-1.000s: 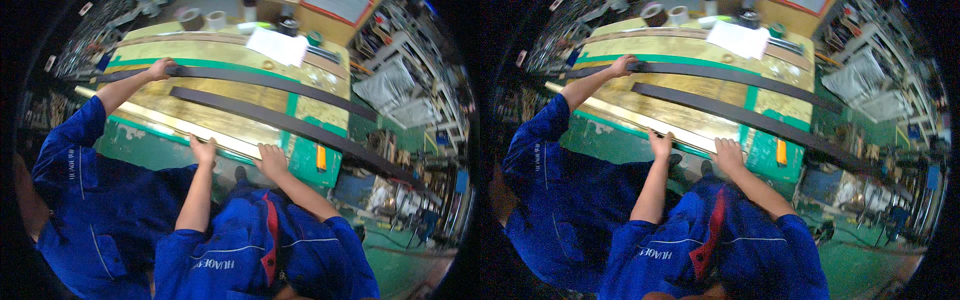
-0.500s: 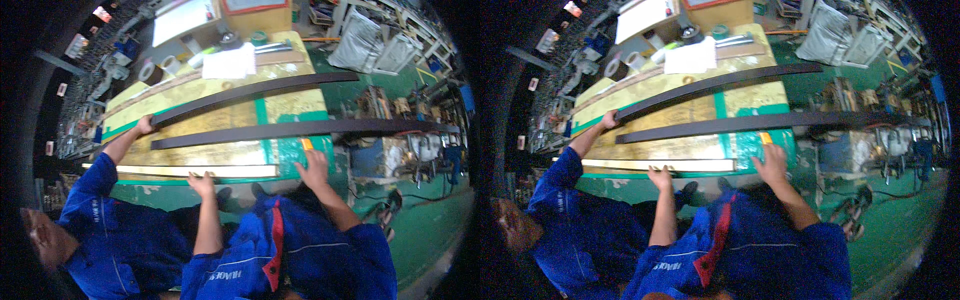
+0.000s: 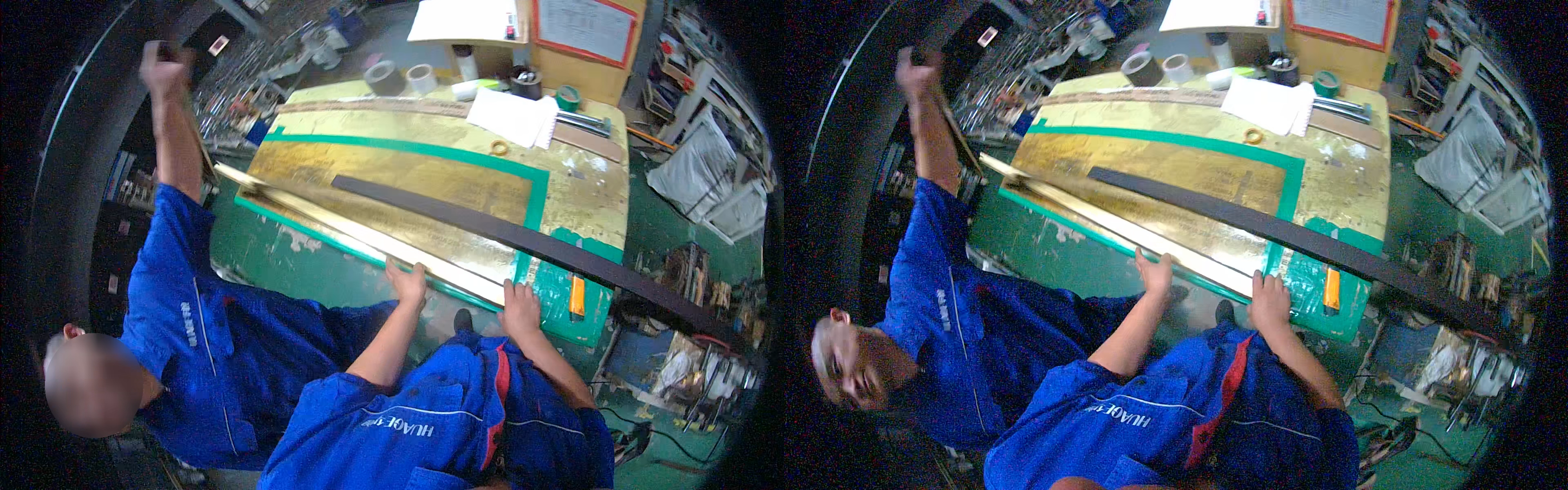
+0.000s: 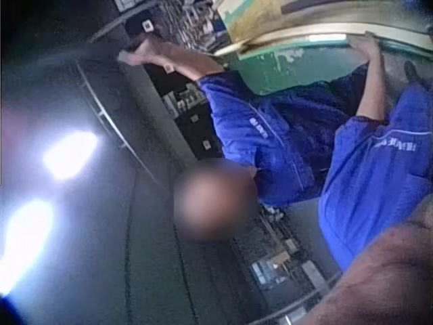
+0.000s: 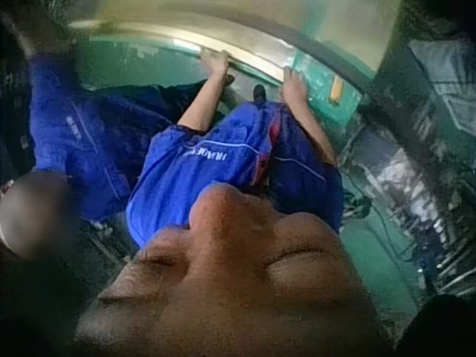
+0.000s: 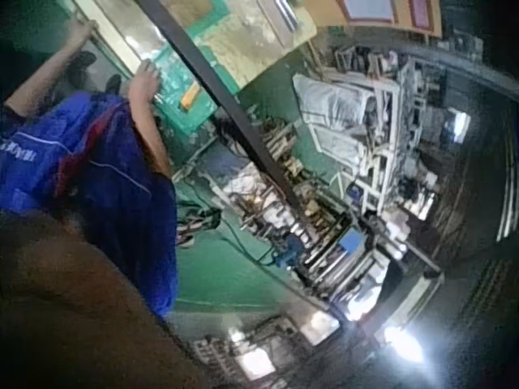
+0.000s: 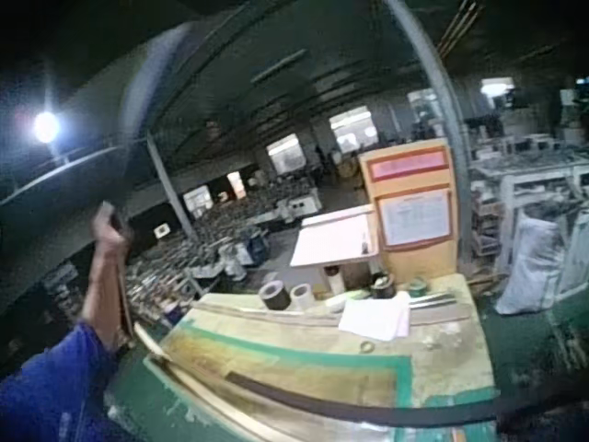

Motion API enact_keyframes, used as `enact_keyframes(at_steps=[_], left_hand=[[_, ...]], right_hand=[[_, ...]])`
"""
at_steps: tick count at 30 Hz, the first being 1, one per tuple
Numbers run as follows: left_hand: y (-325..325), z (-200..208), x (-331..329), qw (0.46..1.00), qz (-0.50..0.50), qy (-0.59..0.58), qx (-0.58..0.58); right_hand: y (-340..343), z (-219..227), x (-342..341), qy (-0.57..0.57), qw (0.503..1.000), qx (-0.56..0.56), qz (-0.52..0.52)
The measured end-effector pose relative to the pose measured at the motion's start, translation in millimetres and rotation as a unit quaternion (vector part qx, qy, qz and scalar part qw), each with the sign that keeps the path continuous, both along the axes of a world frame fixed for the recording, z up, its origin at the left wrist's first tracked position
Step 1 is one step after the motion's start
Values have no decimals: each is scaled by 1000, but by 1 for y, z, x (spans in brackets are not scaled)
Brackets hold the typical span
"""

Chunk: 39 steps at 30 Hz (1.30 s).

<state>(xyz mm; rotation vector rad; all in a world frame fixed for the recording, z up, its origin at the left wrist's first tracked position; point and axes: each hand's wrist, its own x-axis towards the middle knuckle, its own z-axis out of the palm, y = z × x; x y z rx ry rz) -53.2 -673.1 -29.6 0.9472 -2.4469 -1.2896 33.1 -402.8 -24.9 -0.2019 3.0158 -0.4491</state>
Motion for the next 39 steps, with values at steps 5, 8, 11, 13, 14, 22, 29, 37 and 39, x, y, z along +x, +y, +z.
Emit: enact_keyframes(at_steps=[5, 8, 11, 13, 14, 22, 29, 37, 39], left_hand=[[-37, -15, -6, 996, 36, 56, 67], [-66, -10, -13, 985, 99, 36, 139], [-103, -1, -33, 950, 161, 36, 265], [-127, 0, -44, 888, 183, 96, 410], [-141, -1, -49, 864, 164, 118, 462], [-177, -14, -53, 685, 44, 229, 690], [-158, 8, -10, 708, 35, 240, 664], [-209, 73, 59, 708, -29, 331, 623], [-227, 100, 84, 703, -33, 356, 615]], right_hand=[[-5, 2, -14, -8, 1000, -3, 26], [2, 13, 4, -17, 998, -39, 48], [21, 25, 41, -24, 997, -65, 43], [46, 33, 68, -57, 997, 13, 43], [59, 38, 83, -45, 997, 60, 32], [147, 54, 193, 5, 985, 152, 75], [150, 41, 207, -335, 928, 154, -46], [129, 12, 216, -272, 958, 86, 4], [117, 0, 219, -259, 963, 65, 22]])
